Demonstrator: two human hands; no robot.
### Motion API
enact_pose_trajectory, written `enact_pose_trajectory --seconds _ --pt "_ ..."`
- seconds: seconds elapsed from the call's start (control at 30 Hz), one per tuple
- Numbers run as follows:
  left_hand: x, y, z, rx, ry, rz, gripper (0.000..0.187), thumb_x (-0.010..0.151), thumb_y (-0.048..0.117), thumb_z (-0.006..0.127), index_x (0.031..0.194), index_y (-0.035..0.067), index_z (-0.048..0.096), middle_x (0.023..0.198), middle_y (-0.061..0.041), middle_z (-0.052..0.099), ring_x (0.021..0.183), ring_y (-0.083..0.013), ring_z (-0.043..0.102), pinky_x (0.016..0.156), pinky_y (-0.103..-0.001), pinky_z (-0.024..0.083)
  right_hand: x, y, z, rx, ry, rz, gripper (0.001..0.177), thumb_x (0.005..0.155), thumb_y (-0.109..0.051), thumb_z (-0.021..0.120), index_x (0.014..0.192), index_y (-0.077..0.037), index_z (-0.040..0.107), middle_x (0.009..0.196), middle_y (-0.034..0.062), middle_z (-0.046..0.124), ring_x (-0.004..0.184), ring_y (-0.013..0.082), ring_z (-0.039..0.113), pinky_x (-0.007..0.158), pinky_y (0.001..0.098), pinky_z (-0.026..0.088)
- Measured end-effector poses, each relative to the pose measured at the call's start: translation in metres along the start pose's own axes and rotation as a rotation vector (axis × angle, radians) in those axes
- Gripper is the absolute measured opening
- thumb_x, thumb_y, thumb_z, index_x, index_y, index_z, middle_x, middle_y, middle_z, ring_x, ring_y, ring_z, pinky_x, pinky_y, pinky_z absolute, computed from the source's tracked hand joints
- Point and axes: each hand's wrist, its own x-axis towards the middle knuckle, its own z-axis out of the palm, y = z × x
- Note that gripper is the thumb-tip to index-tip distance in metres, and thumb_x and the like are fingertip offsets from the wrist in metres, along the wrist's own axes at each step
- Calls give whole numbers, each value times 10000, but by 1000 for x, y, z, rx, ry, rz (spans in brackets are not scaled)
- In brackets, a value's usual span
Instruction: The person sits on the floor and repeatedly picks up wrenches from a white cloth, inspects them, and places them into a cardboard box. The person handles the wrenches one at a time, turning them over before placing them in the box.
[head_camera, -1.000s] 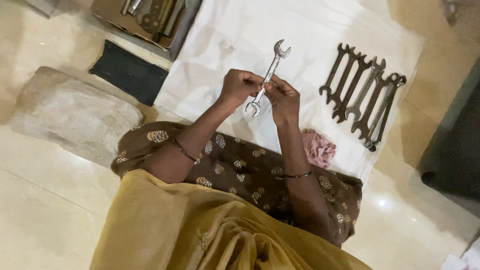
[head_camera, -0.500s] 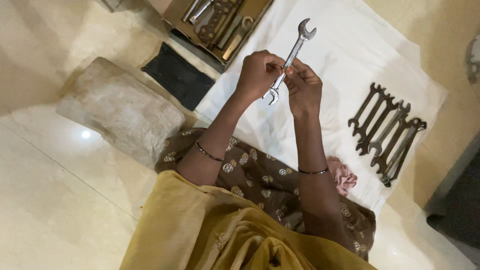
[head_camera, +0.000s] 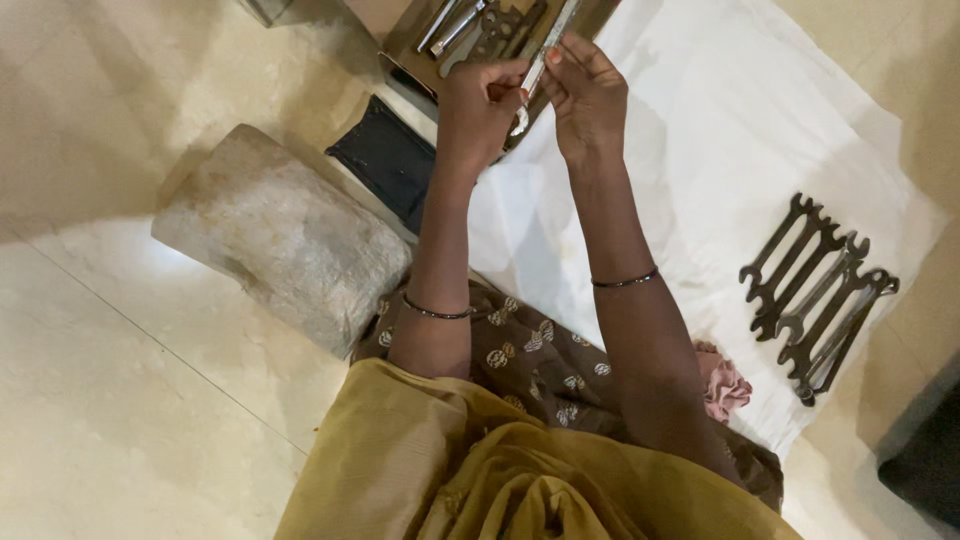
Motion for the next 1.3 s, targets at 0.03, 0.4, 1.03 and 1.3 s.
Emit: enact_pose_trajectory --seconds 0.03,0.4,1.03,1.3 --pt "3 -3 -4 -36 16 27 292 895 -21 723 1186 -34 728 910 -62 759 750 -95 696 654 -249 567 9 5 1 11 -7 -2 208 963 59 700 1170 67 683 1097 133 739 948 184 714 849 303 616" --pt "18 -32 -13 38 280 167 281 961 0 691 1239 -43 683 1095 -137 766 902 -163 766 794 -299 608 87 62 -4 39 30 28 188 944 47 730 1130 53 702 1087 111 741 959 185 710 861 315 613" --pt "44 -86 31 52 264 -263 825 1005 463 646 1579 -46 343 1690 -261 188 1576 -405 184 1251 -490 220 213 205 -67 -6 -34 184 69 975 -64 685 1031 -23 691 1062 63 732 1023 227 708 952 370 618" --pt "61 -116 20 -841 503 -260 692 1047 378 534 1578 -29 358 1703 -214 288 1584 -303 219 1260 -435 145 216 220 -65 319 -108 153 127 969 -96 608 944 13 668 965 170 716 926 331 746 840 484 676"
